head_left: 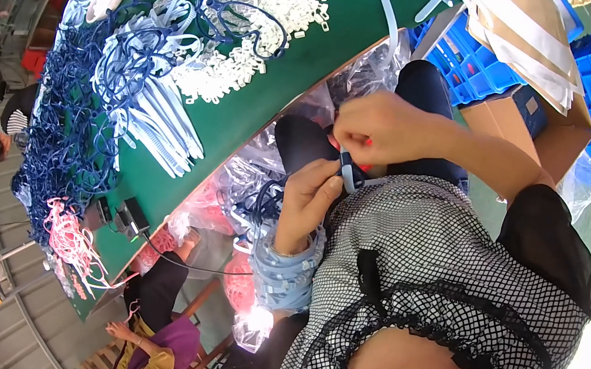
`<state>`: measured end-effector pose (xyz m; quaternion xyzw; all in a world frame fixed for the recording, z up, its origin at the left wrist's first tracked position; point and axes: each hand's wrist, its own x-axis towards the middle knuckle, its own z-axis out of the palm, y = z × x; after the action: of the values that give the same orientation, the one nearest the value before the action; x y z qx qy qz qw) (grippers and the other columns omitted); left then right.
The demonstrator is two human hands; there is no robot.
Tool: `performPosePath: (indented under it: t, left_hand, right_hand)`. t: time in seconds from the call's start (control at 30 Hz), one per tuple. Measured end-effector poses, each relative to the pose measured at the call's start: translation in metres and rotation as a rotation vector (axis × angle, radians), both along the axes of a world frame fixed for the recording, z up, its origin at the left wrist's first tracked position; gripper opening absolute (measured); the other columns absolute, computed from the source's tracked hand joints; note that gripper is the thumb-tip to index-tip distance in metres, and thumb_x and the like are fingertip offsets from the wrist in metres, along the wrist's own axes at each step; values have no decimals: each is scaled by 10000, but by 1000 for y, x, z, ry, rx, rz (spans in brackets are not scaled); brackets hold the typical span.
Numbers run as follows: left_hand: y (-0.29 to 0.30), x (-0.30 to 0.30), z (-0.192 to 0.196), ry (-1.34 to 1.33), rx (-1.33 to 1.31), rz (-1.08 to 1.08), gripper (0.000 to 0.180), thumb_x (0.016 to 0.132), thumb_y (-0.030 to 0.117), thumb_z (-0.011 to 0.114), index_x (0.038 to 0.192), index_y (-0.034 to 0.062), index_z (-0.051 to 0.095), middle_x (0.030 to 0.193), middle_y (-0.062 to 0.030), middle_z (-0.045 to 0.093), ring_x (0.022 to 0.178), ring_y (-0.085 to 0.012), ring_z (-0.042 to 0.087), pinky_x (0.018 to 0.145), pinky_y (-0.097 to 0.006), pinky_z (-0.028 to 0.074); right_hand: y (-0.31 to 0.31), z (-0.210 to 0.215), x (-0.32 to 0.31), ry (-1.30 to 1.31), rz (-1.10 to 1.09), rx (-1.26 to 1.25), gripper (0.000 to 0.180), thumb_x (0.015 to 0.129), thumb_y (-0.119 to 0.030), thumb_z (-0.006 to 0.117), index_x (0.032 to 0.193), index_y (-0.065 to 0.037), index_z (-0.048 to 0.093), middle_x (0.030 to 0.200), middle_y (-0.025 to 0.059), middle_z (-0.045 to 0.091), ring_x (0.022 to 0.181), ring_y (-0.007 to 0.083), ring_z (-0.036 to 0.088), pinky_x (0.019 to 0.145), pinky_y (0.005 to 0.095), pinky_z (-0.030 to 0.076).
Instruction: The person assembles small plastic buckles and white plastic components onto blue fabric straps and pink fabric strips by hand at a factory workstation.
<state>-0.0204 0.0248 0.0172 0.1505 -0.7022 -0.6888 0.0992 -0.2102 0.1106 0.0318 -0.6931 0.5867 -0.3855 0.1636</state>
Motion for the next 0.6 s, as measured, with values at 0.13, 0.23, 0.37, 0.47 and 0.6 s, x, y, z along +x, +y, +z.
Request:
performPosePath:
  t: [0.13,0.23,0.37,0.47,0.6]
  left_hand:
    - [2,7,15,115,-3,111,180,815,40,535,937,-84,583,712,-62,520,634,-125,465,563,-247,359]
    - [-1,17,12,127,-49,156,170,826,49,538,930,-75,588,712,-58,519,627,-119,459,555,-244,350]
    - [-3,15,8,85,-60,181,152,825,39,548,920,-73,588,709,-57,513,617,-114,454,544,-236,342]
    - [3,8,15,59,-49,173,180,818,30,543,957,-76,587,709,-57,512,609,-118,453,536,-237,337]
    - [1,13,29,208,-75,62,384,838,279,506,923,-80,614,684,-35,521,579,-99,443,527,-232,315]
  right_hand:
    - [-19,5,-3,8,-269,-449,78,660,-5,596,705,-55,558,605,54,463,508,189,494,439,296,389]
    - [-11,-3,16,-588,-230,-63,26,748,-64,557,731,-56,575,637,7,504,543,126,507,490,270,395]
    - [-5,-28,34,-1042,14,217,144,862,-140,534,853,-18,611,751,-1,573,680,67,532,604,231,414]
    - [-5,-25,36,-749,-39,13,167,882,-164,540,868,-15,615,779,21,585,716,86,545,657,236,451]
    - [-15,16,-11,-1285,-218,-283,208,905,-186,502,861,-1,585,780,56,566,701,134,542,688,278,491]
